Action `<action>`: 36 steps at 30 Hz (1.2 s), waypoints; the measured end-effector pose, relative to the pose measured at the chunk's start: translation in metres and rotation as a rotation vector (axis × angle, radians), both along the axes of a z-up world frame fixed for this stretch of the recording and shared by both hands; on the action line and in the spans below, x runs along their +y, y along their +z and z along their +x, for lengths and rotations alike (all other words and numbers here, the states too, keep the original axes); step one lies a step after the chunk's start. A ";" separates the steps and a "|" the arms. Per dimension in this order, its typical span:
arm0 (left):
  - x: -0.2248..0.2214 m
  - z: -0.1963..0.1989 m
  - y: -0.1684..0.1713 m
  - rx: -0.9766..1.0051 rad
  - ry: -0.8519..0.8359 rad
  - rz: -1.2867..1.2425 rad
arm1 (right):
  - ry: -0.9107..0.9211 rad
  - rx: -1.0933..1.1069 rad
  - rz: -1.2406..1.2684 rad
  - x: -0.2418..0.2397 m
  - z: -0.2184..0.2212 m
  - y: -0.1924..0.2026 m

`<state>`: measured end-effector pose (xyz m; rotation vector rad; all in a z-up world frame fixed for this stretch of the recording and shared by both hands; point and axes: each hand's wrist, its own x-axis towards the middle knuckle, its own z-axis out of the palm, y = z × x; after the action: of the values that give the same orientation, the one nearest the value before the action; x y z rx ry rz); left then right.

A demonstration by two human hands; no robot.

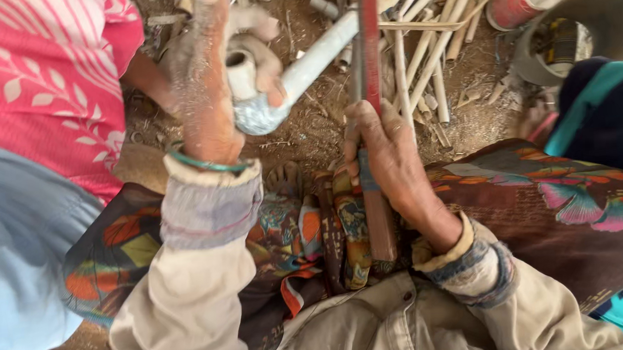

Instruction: The person uses a hacksaw blade and their hands to clean and smooth the ends of several PVC pipes and joint fittings while sitting on the ground.

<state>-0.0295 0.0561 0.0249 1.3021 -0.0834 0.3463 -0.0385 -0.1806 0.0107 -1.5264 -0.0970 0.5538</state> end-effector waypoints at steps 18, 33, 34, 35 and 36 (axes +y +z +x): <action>-0.001 0.010 -0.027 -0.103 0.869 0.540 | 0.275 -0.858 -0.412 0.032 -0.025 -0.029; -0.013 0.027 -0.043 -0.177 0.711 0.131 | 0.190 -0.168 -0.023 0.014 0.000 0.017; -0.011 0.024 -0.047 -0.207 0.663 0.127 | 0.196 -0.095 -0.021 0.016 0.000 0.017; -0.011 0.023 -0.050 -0.232 0.604 0.117 | 0.192 -0.019 -0.023 0.015 0.002 0.018; -0.006 0.020 -0.051 -0.203 0.546 0.108 | 0.187 0.057 -0.026 0.016 0.005 0.018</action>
<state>-0.0092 0.0497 -0.0263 1.3812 0.0866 0.9511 -0.0336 -0.1649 0.0287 -1.5345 -0.1904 0.7498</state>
